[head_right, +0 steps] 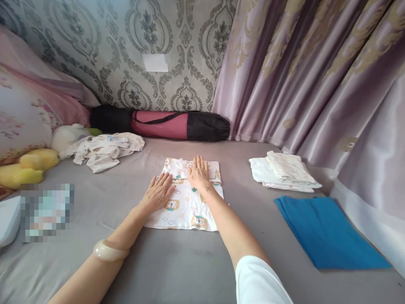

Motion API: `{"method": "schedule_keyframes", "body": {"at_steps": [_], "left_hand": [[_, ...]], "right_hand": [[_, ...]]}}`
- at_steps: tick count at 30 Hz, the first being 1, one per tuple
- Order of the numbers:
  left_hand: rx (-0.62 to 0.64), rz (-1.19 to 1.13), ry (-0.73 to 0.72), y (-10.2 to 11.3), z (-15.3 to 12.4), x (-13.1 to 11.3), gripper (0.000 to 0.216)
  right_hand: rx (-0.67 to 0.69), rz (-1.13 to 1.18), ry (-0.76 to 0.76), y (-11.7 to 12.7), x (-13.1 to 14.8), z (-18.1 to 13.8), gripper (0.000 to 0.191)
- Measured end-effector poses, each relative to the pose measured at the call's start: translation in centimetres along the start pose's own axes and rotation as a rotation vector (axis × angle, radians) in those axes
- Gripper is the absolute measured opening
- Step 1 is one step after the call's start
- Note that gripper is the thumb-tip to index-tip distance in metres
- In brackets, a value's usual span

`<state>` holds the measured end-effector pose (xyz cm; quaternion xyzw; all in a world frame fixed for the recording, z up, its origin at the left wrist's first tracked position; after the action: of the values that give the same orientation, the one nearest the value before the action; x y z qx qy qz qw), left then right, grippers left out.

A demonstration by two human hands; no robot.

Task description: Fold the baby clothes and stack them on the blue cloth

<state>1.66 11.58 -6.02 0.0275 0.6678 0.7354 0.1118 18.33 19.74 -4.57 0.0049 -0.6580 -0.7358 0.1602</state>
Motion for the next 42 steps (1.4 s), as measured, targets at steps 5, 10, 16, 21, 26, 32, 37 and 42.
{"method": "schedule_keyframes", "body": {"at_steps": [5,10,16,21,26,32,37,42], "left_hand": [[0.01,-0.009,0.004,0.2,0.0,-0.1,0.06],[0.055,-0.024,0.011,0.1,0.0,-0.1,0.06],[0.078,-0.12,0.021,0.9,1.3,0.7,0.051],[0.025,-0.208,0.139,2.5,3.9,1.9,0.05],[-0.022,-0.122,0.106,1.9,6.5,1.0,0.058],[0.041,-0.079,0.079,-0.4,8.3,0.7,0.063],[0.141,-0.095,0.055,-0.1,8.5,1.7,0.064],[-0.015,-0.039,0.047,0.8,8.1,0.7,0.061]], "right_hand": [[0.147,-0.031,-0.08,-0.3,-2.3,-0.7,0.065],[0.076,-0.019,-0.155,0.8,-4.2,-0.6,0.067],[0.218,0.129,-0.248,1.1,-7.3,-0.5,0.067],[0.122,0.135,-0.268,2.7,-8.2,-0.5,0.066],[0.034,-0.01,-0.046,2.4,-6.7,-1.6,0.064],[0.169,-0.044,-0.075,0.3,-6.6,-1.2,0.064],[0.213,0.046,-0.093,1.0,-7.4,-1.3,0.064],[0.061,0.008,0.062,2.2,-5.0,-1.9,0.063]]}}
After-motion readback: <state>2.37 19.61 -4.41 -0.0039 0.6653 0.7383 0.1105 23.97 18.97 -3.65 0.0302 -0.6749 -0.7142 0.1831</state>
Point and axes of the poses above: each hand's wrist, its own z-axis towards the middle knuckle, its own y-axis out of the back of the hand, x = y × z, the point moved 3 cm from there along z, towards the middle knuckle, and after that the axes turned 1 degree about -x, right-handed, at the moved point
